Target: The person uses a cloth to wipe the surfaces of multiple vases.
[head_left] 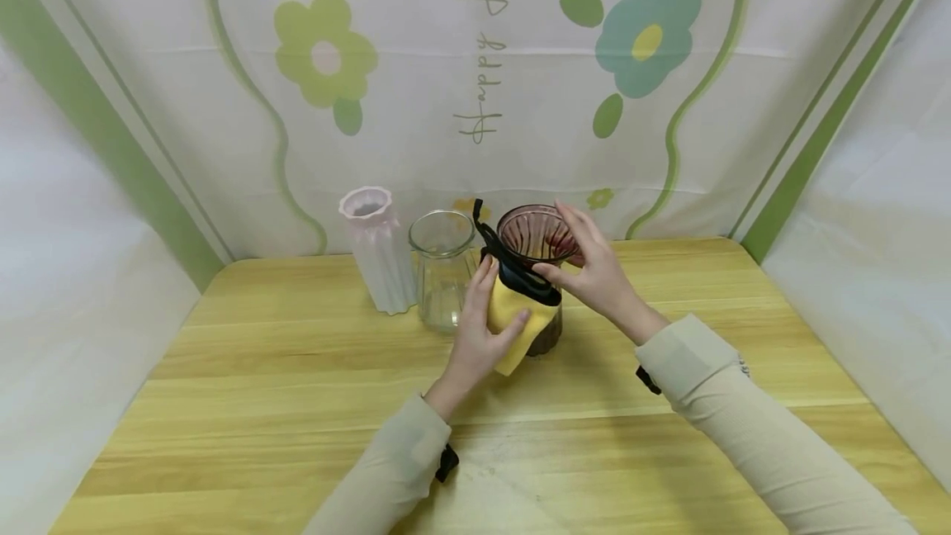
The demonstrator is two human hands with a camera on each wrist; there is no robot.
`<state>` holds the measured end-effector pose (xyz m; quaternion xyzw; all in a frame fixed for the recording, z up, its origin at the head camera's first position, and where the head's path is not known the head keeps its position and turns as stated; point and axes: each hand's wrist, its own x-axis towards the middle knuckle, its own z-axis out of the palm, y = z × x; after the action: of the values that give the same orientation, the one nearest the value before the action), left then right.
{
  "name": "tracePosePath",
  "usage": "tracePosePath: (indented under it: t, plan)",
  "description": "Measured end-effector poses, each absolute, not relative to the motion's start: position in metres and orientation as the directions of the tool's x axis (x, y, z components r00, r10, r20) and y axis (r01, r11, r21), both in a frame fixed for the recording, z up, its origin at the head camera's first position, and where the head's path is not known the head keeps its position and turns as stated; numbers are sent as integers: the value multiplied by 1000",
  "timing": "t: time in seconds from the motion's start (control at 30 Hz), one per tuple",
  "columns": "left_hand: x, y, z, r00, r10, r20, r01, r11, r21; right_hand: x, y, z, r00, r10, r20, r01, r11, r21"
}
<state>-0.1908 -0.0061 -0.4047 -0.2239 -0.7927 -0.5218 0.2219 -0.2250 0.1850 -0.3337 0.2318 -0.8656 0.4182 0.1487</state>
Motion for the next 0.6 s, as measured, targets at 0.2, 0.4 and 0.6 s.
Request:
tracePosePath:
  t: [0.2, 0.4, 0.6]
  plan:
    - [-196, -9, -408, -737, 153, 658, 650, 429, 627, -226, 186, -328, -864, -295, 409, -504, 541, -674]
    - [-196, -14, -406, -740, 216, 637, 653, 458, 604, -233, 190, -314, -867, -352, 352, -497, 578, -647]
    - [-198, -14, -405, -730, 265, 630, 669, 467, 579, -242, 194, -301, -870, -427, 246, -487, 668, -563]
